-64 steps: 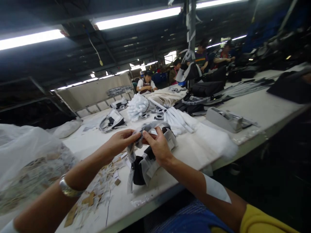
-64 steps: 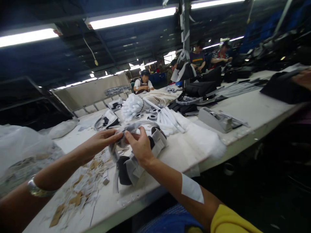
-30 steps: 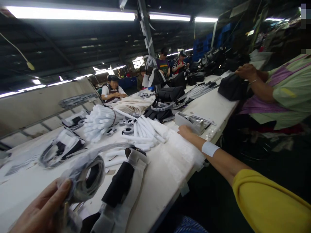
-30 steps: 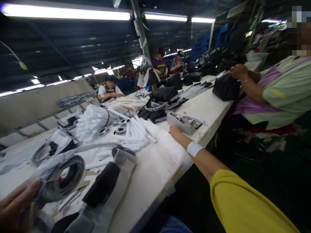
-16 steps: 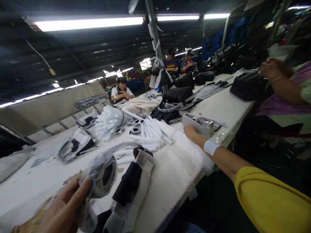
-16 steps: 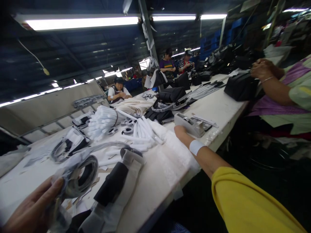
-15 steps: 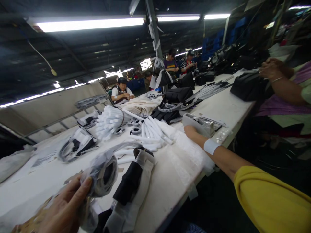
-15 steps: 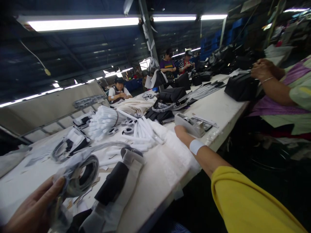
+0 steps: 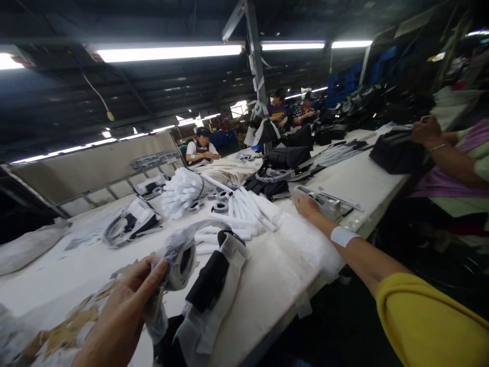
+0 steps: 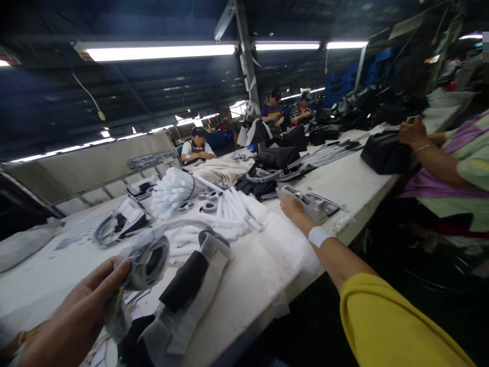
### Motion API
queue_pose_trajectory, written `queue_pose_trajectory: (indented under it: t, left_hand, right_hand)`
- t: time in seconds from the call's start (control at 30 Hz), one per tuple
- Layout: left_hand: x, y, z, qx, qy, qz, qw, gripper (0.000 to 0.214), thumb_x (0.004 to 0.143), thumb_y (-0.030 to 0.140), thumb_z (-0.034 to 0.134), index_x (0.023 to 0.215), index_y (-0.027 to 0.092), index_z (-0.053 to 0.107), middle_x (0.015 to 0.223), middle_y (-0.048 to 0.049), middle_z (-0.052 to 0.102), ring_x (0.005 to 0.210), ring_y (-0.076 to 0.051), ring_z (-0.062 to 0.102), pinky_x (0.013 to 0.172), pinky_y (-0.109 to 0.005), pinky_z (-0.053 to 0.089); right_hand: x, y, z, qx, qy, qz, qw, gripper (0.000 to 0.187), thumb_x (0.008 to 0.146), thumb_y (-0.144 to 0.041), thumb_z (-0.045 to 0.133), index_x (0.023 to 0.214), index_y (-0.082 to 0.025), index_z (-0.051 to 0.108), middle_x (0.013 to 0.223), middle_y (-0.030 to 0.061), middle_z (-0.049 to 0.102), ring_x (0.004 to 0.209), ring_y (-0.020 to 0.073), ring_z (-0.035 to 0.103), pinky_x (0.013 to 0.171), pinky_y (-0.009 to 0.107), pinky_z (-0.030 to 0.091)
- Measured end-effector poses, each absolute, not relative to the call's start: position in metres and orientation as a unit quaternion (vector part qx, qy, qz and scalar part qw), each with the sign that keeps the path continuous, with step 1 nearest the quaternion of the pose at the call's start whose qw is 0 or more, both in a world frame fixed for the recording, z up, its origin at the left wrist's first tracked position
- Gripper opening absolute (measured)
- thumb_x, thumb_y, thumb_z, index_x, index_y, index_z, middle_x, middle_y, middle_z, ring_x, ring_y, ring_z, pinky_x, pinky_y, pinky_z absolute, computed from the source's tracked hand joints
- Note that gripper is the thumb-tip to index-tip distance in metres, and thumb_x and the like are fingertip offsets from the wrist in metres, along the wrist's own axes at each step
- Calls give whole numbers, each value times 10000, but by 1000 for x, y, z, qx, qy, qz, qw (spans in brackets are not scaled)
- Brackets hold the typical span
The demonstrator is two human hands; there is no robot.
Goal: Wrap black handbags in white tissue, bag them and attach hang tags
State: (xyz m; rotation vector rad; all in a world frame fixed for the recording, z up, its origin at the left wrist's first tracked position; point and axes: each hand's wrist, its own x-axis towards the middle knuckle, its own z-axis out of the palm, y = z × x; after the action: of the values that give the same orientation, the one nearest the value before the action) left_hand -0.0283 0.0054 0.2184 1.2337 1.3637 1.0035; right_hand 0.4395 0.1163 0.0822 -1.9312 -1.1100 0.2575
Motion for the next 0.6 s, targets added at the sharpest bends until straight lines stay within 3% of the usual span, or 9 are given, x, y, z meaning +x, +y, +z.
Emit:
queue_pose_trajectory:
  t: [0.1,0.2,0.3,0.4,0.5,0.6]
  left_hand:
    - [-29,6,217,512,551,421,507,587,637,530,833,1107,224,658,975,-23,737,801,-215,703,592,-245,568]
    - [-29,5,217,525,535,436,498,526,693,526,802,1083,202,663,939,-36,723,784,-194,678,598,-232,541]
    - [-28,5,216,561,518,439,474,423,767,528,743,989,174,677,891,-39,696,721,-154,624,550,-202,474]
    - [-29,8,214,590,497,439,460,355,819,511,697,924,172,684,870,-31,673,758,-144,598,624,-209,469]
    - [-29,8,214,597,482,440,467,361,823,506,691,939,165,698,861,-36,670,801,-165,599,710,-251,476]
    - [-28,5,217,600,478,431,474,375,832,507,679,976,162,709,870,-34,678,807,-166,596,737,-257,460]
  right_hand:
    - [432,114,92,-758,-448,155,448,269,978,-339,555,1128,-124,617,1011,80,666,817,159,652,724,323,561]
    - [401,99,101,-705,-481,209,477,273,983,-337,498,1073,-115,629,802,63,685,606,120,604,563,249,492]
    - [352,67,112,-623,-540,286,488,351,903,-451,586,1039,-137,662,790,68,711,579,123,593,526,243,458]
    - [301,28,126,-492,-605,440,445,405,860,-537,622,916,-143,700,754,76,713,589,129,594,520,240,442]
    - [255,0,139,-427,-612,528,405,360,845,-511,649,876,-157,701,762,64,712,611,135,616,491,219,428]
    - [220,-7,146,-417,-614,533,408,309,825,-470,669,836,-163,706,706,34,683,561,121,587,463,210,424]
